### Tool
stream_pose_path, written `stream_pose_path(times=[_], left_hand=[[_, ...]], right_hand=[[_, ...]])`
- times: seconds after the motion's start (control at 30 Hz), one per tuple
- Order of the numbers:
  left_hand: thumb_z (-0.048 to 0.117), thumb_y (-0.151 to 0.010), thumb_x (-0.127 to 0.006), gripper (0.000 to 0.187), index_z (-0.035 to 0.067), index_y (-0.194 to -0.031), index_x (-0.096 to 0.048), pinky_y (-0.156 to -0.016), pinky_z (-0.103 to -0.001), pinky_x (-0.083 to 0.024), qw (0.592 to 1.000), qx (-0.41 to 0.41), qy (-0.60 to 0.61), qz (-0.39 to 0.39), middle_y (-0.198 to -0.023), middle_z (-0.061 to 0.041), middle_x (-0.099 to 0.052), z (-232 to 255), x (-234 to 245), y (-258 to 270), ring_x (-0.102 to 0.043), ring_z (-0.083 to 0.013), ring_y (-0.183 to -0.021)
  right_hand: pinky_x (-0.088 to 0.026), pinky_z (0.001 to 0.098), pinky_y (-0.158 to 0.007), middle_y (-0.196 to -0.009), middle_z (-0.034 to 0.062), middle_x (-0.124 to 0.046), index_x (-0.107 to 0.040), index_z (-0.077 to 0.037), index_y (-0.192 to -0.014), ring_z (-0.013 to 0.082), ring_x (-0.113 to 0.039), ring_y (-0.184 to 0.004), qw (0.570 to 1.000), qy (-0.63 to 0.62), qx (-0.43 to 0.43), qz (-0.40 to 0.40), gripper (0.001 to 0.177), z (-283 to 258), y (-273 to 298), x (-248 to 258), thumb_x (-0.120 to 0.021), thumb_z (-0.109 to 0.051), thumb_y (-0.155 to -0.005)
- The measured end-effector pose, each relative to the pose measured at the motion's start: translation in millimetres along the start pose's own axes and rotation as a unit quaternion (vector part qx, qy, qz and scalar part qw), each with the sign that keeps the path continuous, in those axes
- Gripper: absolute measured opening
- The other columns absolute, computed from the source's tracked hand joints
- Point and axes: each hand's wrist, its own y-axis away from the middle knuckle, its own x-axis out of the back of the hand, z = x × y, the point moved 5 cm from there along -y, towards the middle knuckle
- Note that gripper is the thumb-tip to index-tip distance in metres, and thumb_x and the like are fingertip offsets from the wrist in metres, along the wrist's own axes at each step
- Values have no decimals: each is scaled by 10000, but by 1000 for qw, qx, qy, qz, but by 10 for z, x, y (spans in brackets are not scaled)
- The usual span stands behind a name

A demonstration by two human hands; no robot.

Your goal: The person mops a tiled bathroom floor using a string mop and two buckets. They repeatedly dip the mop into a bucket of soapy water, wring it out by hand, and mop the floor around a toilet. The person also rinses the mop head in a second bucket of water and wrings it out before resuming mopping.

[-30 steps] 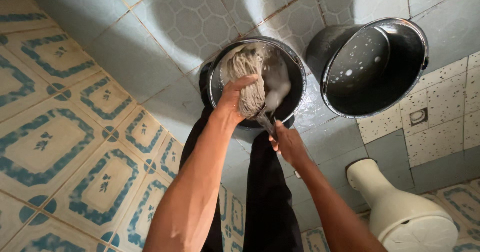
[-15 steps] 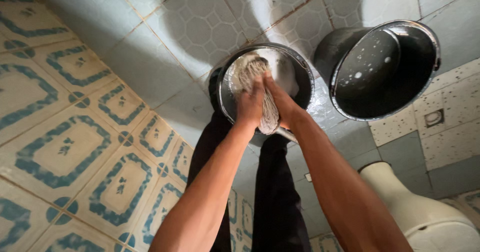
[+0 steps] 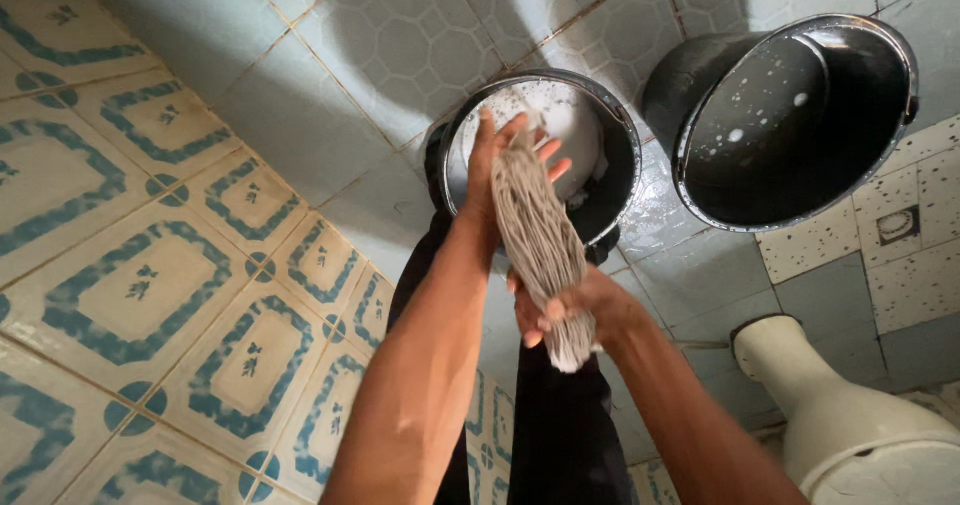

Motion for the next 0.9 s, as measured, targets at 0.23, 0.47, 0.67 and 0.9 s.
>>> stream_pose_path(times=[0.23,0.47,0.67,0.9], left_hand=[[632,-853,-728,703,120,-1309,-571,-1007,-572,-569,948,42,170,-266,-1349,-187,-590,-211,-283,436,-669,-406,-1215],[135,-716,-865,478,15,-1156,-723,-737,-439,-596,944,51,-314,92,-994,-171,-730,-222,402,-204,-716,-308,-833],[109,-708,-744,480,54,-1182,-704,-893,-406,-562,672,-20,-716,191,-1103,-198,-760,129,195,-285,-726,-337,-1006],[432,-747,-760,721,36,-1331,-611,-987,-439,-528,824,77,-556,80,-1314,-230,-681,71,293,-357,-657,-361,-1193]], right_hand=[[-592,419,-726,-895,157,-729,-642,33,-1132,261,-724,-805,981,114,-21,155,493,123,178,227,-870,-33,-701],[-577,387,-745,-932,108,-750,-685,-19,-1083,235,-721,-810,867,296,-67,395,428,211,26,535,-807,-48,-674],[-536,458,-845,-970,253,-717,-733,31,-968,375,-688,-948,597,640,-71,479,336,85,-225,665,-754,-229,-755],[-578,399,-768,-850,83,-720,-655,-24,-1107,262,-705,-782,819,399,-65,408,494,30,-71,547,-763,-148,-641]])
